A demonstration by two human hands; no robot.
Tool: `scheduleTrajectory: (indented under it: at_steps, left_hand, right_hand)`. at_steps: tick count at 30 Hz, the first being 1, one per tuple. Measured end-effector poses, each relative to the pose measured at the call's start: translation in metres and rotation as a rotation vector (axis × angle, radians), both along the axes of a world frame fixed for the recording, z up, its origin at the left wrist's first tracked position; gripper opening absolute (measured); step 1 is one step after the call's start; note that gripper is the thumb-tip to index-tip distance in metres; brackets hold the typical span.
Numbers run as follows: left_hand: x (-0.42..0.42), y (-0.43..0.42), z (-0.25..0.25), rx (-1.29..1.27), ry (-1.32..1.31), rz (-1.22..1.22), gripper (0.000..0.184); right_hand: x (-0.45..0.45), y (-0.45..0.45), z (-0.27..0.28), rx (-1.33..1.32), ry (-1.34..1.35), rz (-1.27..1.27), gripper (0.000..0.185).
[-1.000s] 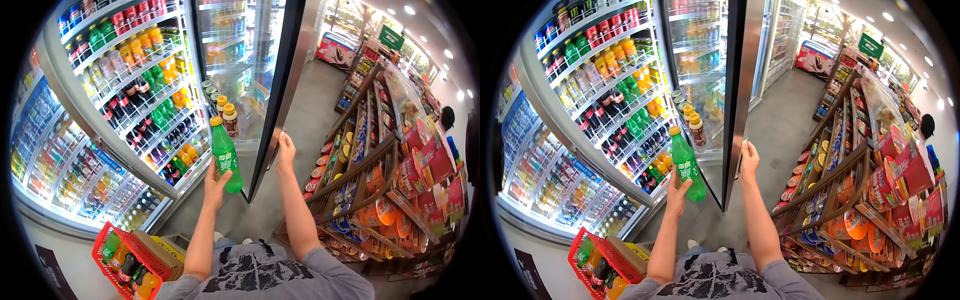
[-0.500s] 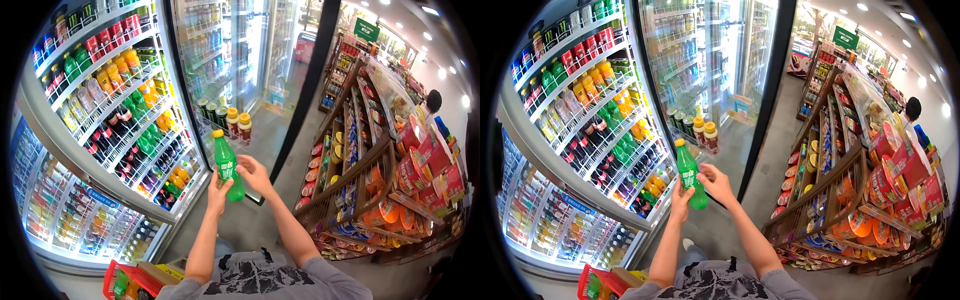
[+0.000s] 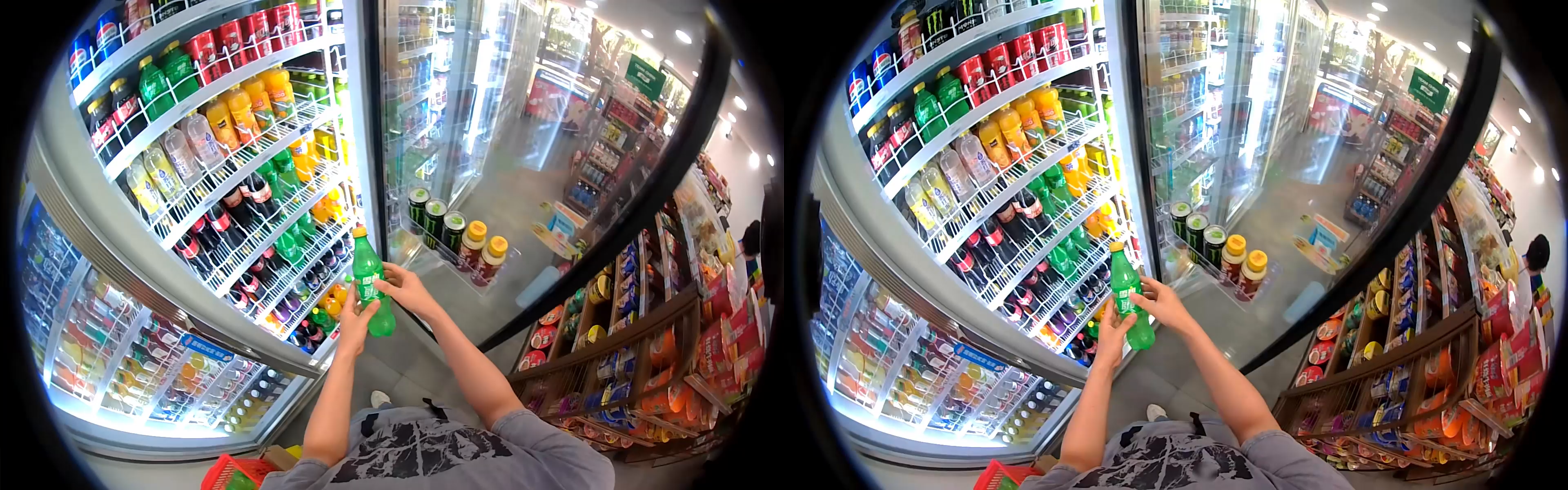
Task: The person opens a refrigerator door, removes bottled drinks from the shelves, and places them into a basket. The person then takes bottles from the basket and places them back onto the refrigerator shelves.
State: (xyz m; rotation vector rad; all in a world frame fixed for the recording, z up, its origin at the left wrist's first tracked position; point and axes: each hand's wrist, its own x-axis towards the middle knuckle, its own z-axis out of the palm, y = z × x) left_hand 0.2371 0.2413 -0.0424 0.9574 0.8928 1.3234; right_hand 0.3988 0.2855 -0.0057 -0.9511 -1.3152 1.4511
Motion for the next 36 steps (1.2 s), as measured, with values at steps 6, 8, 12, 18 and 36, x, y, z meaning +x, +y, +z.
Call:
scheduleTrajectory:
  at_steps: [6, 8, 12, 18, 36]
  left_hand:
    - [-0.034, 0.03, -0.011, -0.028, 0.022, 0.009, 0.081]
    - [-0.039, 0.04, -0.015, -0.049, 0.041, 0.011, 0.08]
    - [-0.045, 0.059, -0.021, -0.064, 0.008, 0.043, 0.079]
    - [-0.058, 0.083, -0.033, -0.073, 0.017, 0.096, 0.081]
    - [-0.054, 0.107, -0.083, -0.159, 0.057, 0.228, 0.082]
  right_hand:
    - [-0.036, 0.033, -0.018, -0.019, -0.016, 0.045, 0.06]
    - [-0.042, 0.045, -0.027, -0.026, -0.029, 0.034, 0.059]
    - [-0.053, 0.069, -0.03, -0.009, -0.056, 0.012, 0.06]
    - [-0.074, 0.099, -0.046, -0.02, -0.088, 0.032, 0.059]
    - [-0.078, 0.134, -0.081, -0.026, -0.107, 0.11, 0.055]
